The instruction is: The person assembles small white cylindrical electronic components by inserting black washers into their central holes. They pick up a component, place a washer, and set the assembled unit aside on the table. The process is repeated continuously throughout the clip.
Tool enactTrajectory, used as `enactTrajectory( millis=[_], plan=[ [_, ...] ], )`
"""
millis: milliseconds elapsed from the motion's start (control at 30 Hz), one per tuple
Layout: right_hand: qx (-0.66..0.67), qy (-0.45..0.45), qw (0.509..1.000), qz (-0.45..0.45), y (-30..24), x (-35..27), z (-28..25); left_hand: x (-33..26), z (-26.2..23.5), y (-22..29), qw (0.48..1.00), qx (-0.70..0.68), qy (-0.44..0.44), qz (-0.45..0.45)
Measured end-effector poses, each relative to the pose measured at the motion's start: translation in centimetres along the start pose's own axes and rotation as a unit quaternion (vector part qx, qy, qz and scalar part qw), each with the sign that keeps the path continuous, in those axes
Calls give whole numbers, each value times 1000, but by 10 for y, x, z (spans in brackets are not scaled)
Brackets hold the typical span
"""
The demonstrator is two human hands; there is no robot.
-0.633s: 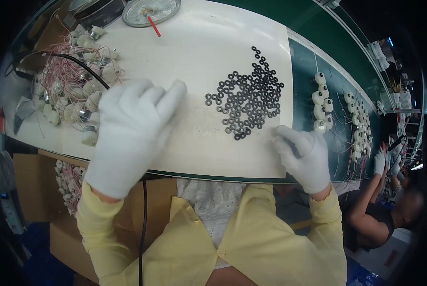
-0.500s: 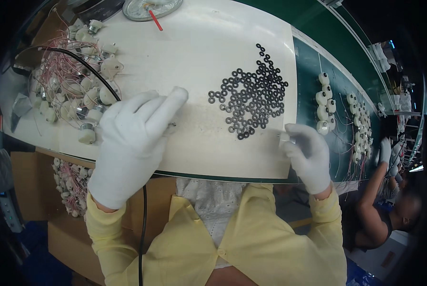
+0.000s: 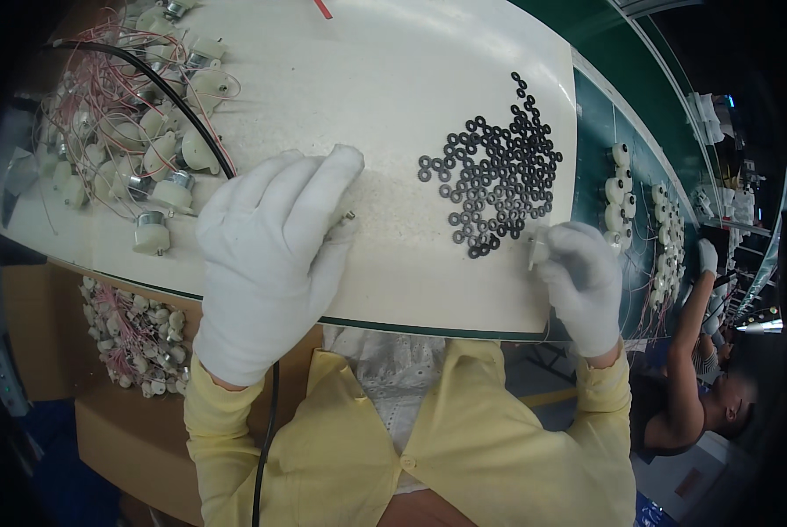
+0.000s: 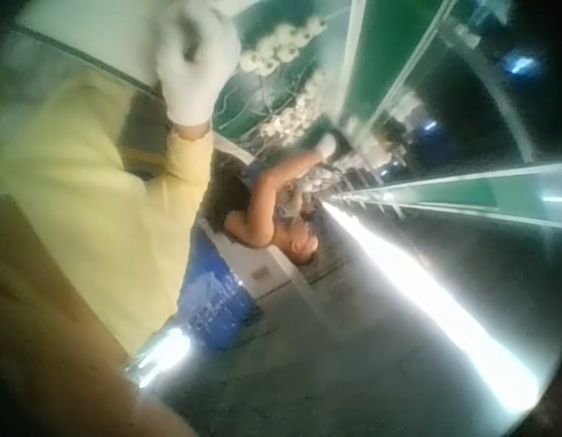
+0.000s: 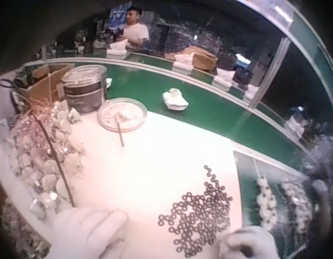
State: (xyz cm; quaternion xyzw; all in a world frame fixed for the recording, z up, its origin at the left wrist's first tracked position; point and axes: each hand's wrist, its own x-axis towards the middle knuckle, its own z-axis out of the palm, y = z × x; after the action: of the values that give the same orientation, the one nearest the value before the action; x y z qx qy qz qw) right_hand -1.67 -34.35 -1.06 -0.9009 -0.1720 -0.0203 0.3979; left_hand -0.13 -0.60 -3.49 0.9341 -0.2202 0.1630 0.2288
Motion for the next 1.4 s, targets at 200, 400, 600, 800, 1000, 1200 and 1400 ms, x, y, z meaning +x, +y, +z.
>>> enactTrajectory(
  millis=[200,400,600,800,1000,1200,1400],
  plan=[
    [-117,-42,987,-97,-11,17,-6,0,1,0,1000,-10,5,-7],
    [-31,16,994,104,-9,3,2,1,2,-1,1000,-14,10,1],
    [-182,-31,980,-74,-9,20,-2,-2,2,-3,1000,-4,11,6],
    [-278,-115,946,-116,-30,39,-7,-1,1,-1,1000,-6,4,0],
    [-331,-153,923,-121,-33,40,-20,-1,0,-1,1000,-8,6,-2],
    [-295,-179,932,-107,-35,42,-31,-2,1,-2,1000,-12,5,0],
    [-290,-147,941,-96,-39,44,-33,-2,0,-2,1000,-11,5,3]
  ],
)
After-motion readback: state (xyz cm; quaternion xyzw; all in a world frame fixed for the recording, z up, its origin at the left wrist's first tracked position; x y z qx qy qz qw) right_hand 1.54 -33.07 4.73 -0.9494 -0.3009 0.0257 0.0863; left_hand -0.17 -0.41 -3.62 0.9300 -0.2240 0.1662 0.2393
